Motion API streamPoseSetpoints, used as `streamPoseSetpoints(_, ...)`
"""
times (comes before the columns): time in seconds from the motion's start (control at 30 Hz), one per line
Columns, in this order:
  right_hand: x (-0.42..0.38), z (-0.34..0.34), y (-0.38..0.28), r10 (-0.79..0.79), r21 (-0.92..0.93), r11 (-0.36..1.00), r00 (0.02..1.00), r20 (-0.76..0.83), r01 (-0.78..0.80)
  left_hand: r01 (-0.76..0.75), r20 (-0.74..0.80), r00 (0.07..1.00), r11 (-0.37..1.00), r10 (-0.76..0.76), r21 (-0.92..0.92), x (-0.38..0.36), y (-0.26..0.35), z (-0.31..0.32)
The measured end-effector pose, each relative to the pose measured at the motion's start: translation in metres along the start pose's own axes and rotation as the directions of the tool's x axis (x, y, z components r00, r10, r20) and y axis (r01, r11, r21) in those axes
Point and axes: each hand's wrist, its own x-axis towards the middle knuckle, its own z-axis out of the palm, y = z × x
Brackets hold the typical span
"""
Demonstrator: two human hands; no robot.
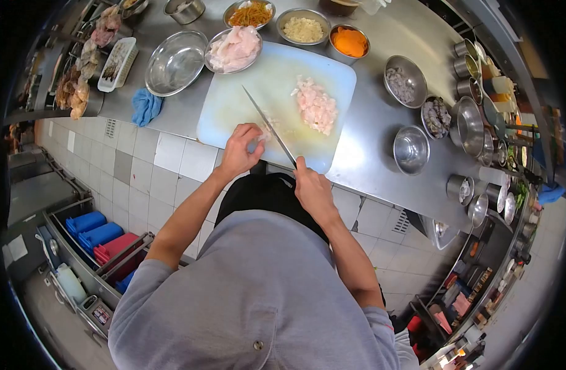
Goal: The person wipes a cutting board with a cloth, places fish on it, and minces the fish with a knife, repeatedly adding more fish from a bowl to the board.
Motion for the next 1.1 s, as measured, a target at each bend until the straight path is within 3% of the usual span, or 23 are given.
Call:
streamPoseSetpoints(0.23, -0.027, -0.020, -0.003, -0.050, -0.109, 0.992, 0.998, 0.044, 0.055, -0.018, 0.019, 1.000, 0.999, 0.017, 0.050, 0.006, -0.001, 0.005)
streamPoseSetpoints(0.33, -0.041, -0.039, -0.018, 0.109, -0.167, 0.983, 0.978, 0.176, -0.080, -0.019, 0.012, 1.000, 0.999, 0.018, 0.049, 0.005, -0.003, 0.006)
streamPoseSetpoints(0.43, -0.026, 0.004, 0.001, -0.025, -0.133, 0.991, 0.999, 0.035, 0.029, 0.006, 0.034, 0.999, 0.999, -0.007, 0.037, 0.003, -0.002, 0.005)
streamPoseSetpoints(0.53, 0.018, 0.034, 0.004, -0.048, -0.035, 0.998, 0.999, 0.024, 0.048, 0.013, 0.033, 0.999, 1.000, -0.013, 0.018, 0.005, -0.004, 0.002)
streamPoseSetpoints(0.73, 0.014, 0.005, -0.010, 0.004, 0.034, 0.999, 0.998, 0.055, -0.006, 0.000, 0.077, 0.997, 0.999, -0.002, 0.038, -0.004, 0.005, -0.011)
streamPoseSetpoints(0.83, 0.006, -0.005, -0.012, 0.009, -0.020, 1.000, 0.997, 0.072, -0.008, -0.044, 0.132, 0.991, 0.996, 0.033, 0.074, -0.004, 0.001, -0.013)
streamPoseSetpoints(0.93, -0.006, -0.008, -0.006, -0.066, -0.033, 0.997, 0.995, 0.074, 0.069, -0.071, 0.140, 0.989, 0.992, 0.056, 0.100, -0.002, -0.003, -0.009)
streamPoseSetpoints(1.1, -0.033, -0.035, -0.018, 0.059, -0.112, 0.993, 0.978, 0.199, -0.037, -0.069, 0.131, 0.990, 0.993, 0.056, 0.099, -0.003, -0.005, -0.007)
